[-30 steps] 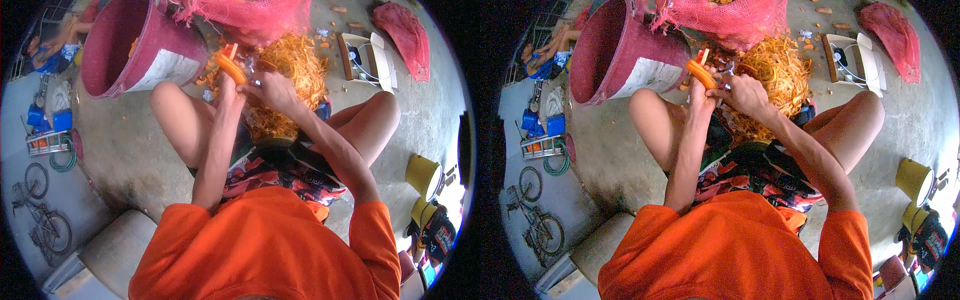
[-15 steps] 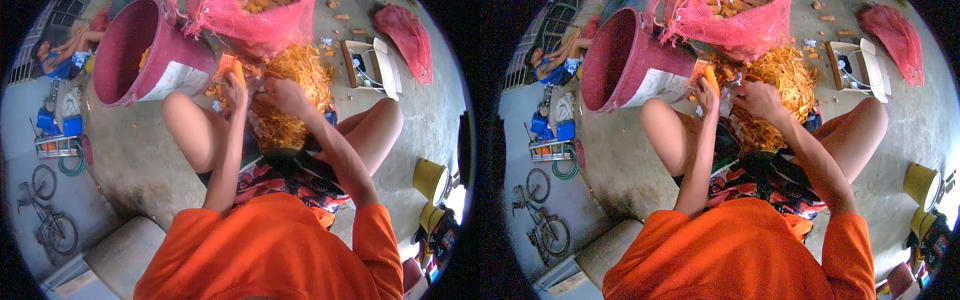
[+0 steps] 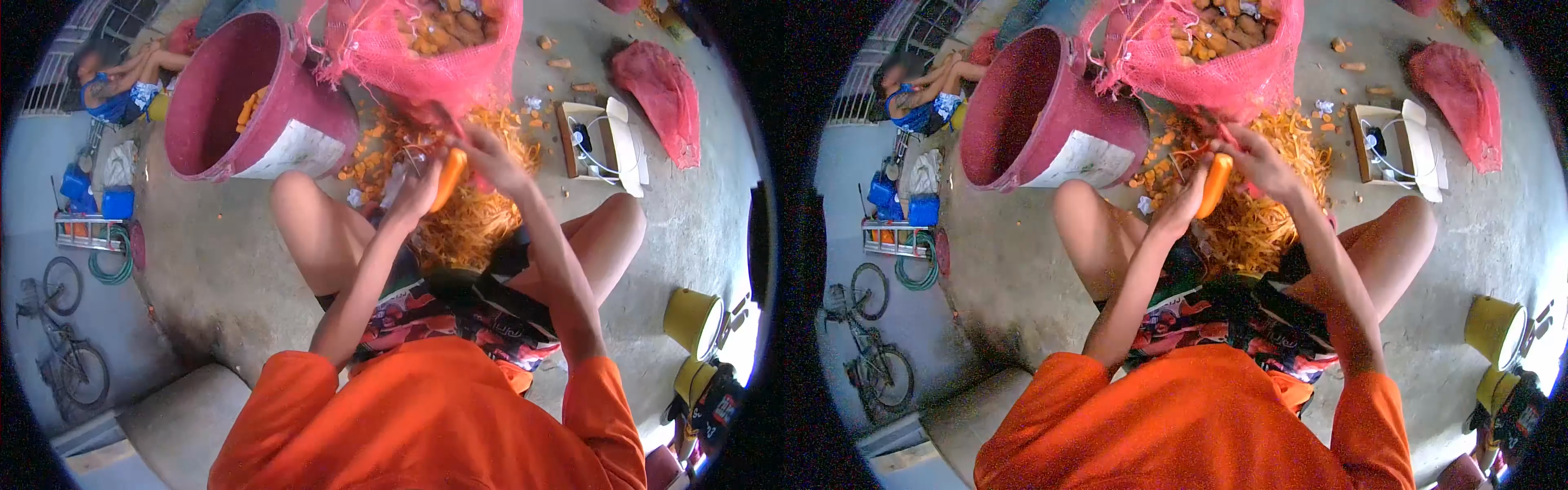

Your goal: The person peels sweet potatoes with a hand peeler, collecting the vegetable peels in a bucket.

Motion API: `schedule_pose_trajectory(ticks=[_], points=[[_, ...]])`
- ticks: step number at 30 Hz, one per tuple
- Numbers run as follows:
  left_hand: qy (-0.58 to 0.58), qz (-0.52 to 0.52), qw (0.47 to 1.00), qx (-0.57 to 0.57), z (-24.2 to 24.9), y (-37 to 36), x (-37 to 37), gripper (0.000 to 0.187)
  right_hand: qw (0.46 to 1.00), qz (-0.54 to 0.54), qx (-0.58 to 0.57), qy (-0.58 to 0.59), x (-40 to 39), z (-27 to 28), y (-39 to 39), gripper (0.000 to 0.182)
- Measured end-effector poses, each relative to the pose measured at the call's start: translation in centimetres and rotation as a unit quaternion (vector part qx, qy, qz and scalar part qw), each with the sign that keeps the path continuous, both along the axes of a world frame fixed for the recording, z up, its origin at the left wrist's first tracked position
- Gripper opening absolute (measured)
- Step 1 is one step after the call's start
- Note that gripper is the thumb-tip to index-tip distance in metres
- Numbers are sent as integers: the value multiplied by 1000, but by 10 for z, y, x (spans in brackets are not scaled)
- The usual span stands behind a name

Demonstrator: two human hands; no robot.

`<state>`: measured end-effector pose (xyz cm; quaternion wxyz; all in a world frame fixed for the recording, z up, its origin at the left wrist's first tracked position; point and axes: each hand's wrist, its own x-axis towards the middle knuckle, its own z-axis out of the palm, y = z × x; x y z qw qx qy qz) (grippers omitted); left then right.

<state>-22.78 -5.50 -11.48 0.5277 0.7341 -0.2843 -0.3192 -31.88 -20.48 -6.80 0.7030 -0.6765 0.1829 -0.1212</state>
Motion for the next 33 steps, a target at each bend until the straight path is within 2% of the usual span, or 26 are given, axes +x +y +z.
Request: schedule_pose_trajectory(ticks=[2, 3, 4, 5, 6, 7, 8, 9, 10, 11, 12, 14, 15, 16, 17, 18, 19, 20, 21, 22, 23, 24, 25, 29, 32, 33], points=[[-17, -16, 999, 45, 5, 7, 16, 61, 988, 25, -58, 143, -9, 17, -8, 40], [127, -104, 986, 27, 30, 15, 25, 61, 988, 26, -62, 140, -8, 18, -12, 40], [265, -191, 945, 9, 47, 25, 39, 61, 990, -25, -48, 132, -9, 18, -19, 38], [354, -155, 922, -29, 42, 36, 63, 60, 989, -78, -33, 124, -12, 17, -27, 37], [449, -152, 867, -154, 58, 46, 88, 56, 989, -78, -36, 122, -16, 24, -37, 37], [394, 3, 895, -210, 92, 57, 101, 51, 988, -83, -39, 121, -22, 35, -48, 37], [591, 39, 725, -351, 111, 65, 132, 49, 988, -88, -41, 120, -28, 40, -58, 38], [626, -49, 620, -471, 120, 67, 172, 43, 988, -106, -55, 95, -31, 35, -69, 39], [643, 36, 551, -531, 122, 77, 205, 48, 988, -124, -69, 68, -30, 32, -78, 40], [560, 206, 597, -536, 130, 79, 217, 56, 986, -121, -88, 73, -34, 48, -82, 41], [529, 213, 642, -512, 130, 77, 226, 62, 989, -113, -63, 69, -36, 68, -83, 42], [509, 99, 724, -455, 121, 48, 229, 53, 982, -140, -107, 75, -36, 76, -95, 40], [454, 70, 788, -410, 128, 19, 217, 41, 981, -143, -106, 73, -35, 76, -97, 40], [295, 77, 901, -309, 135, -14, 207, 32, 981, -151, -104, 56, -34, 75, -99, 39], [102, 117, 965, -213, 143, -53, 180, 30, 981, -160, -103, 40, -34, 75, -101, 37], [-76, 56, 988, -120, 151, -80, 168, 24, 981, -161, -103, 40, -34, 69, -106, 37], [-318, -63, 929, -180, 128, -112, 186, 24, 982, -147, -101, 67, -33, 60, -112, 38], [-419, -76, 903, -52, 128, -132, 184, 25, 982, -133, -98, 93, -34, 50, -114, 38], [-508, -91, 856, 4, 113, -155, 196, 24, 978, -118, -169, 26, -34, 45, -113, 41], [-591, -106, 797, 58, 95, -171, 207, 25, 978, -122, -166, 26, -34, 35, -113, 41], [-594, -110, 795, 56, 92, -176, 209, 25, 968, -129, -215, -9, -31, 25, -117, 41], [-619, -127, 762, 140, 91, -179, 214, 26, 954, -137, -264, -42, -31, 21, -120, 41], [-638, -144, 722, 225, 94, -181, 217, 27, 947, -140, -287, -22, -36, 44, -113, 37], [-691, -145, 685, 181, 100, -171, 222, 38, 942, -106, -312, 67, -37, 57, -118, 33], [-679, -183, 676, 223, 95, -164, 229, 42, 936, -89, -336, 54, -29, 48, -113, 31], [-679, -177, 677, 221, 99, -162, 225, 42, 939, -93, -330, -14, -25, 47, -108, 31]])
